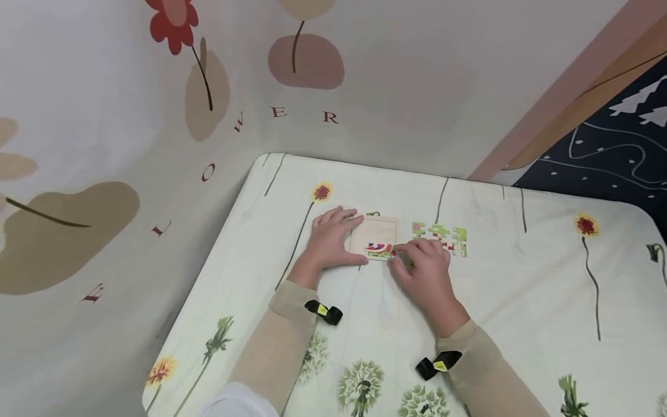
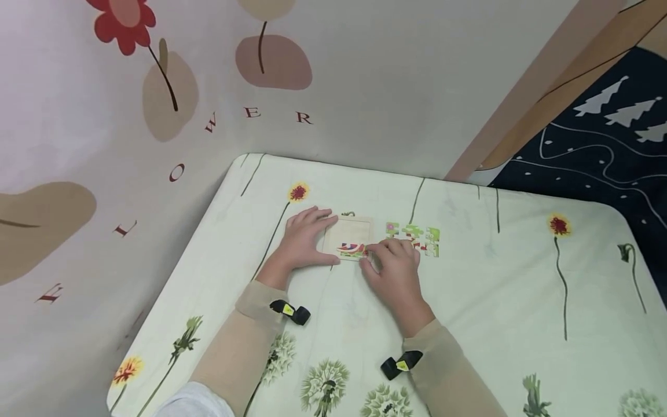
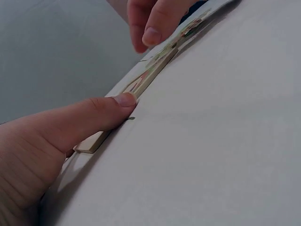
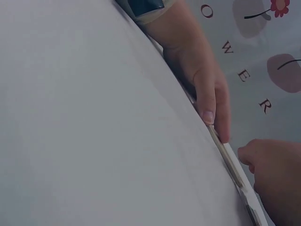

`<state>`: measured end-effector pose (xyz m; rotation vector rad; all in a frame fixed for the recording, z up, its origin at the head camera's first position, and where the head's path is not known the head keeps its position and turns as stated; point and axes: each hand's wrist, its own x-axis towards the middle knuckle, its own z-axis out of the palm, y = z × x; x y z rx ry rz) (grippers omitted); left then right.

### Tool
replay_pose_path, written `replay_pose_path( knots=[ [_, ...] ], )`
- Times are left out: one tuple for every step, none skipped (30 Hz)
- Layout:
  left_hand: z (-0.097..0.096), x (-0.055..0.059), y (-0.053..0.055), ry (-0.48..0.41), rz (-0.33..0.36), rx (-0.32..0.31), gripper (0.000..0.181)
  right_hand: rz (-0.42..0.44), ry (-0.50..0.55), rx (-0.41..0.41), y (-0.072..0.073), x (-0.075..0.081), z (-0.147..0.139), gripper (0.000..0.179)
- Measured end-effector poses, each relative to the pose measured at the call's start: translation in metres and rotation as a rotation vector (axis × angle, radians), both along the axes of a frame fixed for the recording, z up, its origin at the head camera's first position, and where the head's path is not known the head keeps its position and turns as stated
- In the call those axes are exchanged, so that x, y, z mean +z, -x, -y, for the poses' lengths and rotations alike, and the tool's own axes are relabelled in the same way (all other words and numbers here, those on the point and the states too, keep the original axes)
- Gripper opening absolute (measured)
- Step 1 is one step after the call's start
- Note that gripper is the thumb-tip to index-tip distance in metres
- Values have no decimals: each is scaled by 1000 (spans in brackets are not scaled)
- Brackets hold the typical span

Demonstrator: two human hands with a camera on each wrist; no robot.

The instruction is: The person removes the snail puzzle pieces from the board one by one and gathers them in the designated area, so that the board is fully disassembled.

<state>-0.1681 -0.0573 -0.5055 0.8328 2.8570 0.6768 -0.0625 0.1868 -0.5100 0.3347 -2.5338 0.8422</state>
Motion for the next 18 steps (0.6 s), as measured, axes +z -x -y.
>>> replay_pose_path(
  knots=[
    [0,1,0,-2,1,1,106,10,-5,7,1,0,2,23],
    [0,1,0,-3,1,0,106,15,-11,14,2,0,5,23],
    [1,1,0,-3,2,1,106,21,-13,21,3,0,7,22],
    [1,2,0,-3,3,0,106,26,-19,25,4,0,10,22],
    [1,2,0,-3,4,0,106,27,-24,26,5,0,12,22],
    [1,2,0,-2,4,0,106,28,-30,24,6,0,15,22],
    [1,3,0,-5,5,0,106,29,-33,20,8,-1,17,23],
    [0,2,0,-3,4,0,106,30,-36,13,9,-1,19,23],
    [0,2,0,-4,4,0,106,36,-36,6,10,-2,20,24],
    [0,2,0,-6,3,0,106,44,-39,-3,11,-2,22,24],
    [0,2,0,-8,2,1,106,55,-39,-11,13,-2,24,25],
    [0,2,0,-9,0,2,106,68,-41,-17,14,-3,26,26],
    [0,2,0,-11,-3,2,106,82,-44,-21,14,-3,27,27],
    [0,2,0,-12,-5,2,106,98,-45,-25,15,-3,29,27],
    [0,2,0,-13,-7,3,106,113,-48,-26,15,-2,30,27],
    [-1,2,-1,-14,-7,3,106,130,-51,-29,16,-2,31,27],
    [-1,2,-1,-14,-7,4,106,144,-53,-31,16,-2,32,27],
    [-1,2,-1,-14,-7,5,106,157,-55,-34,16,-1,33,27]
  ],
)
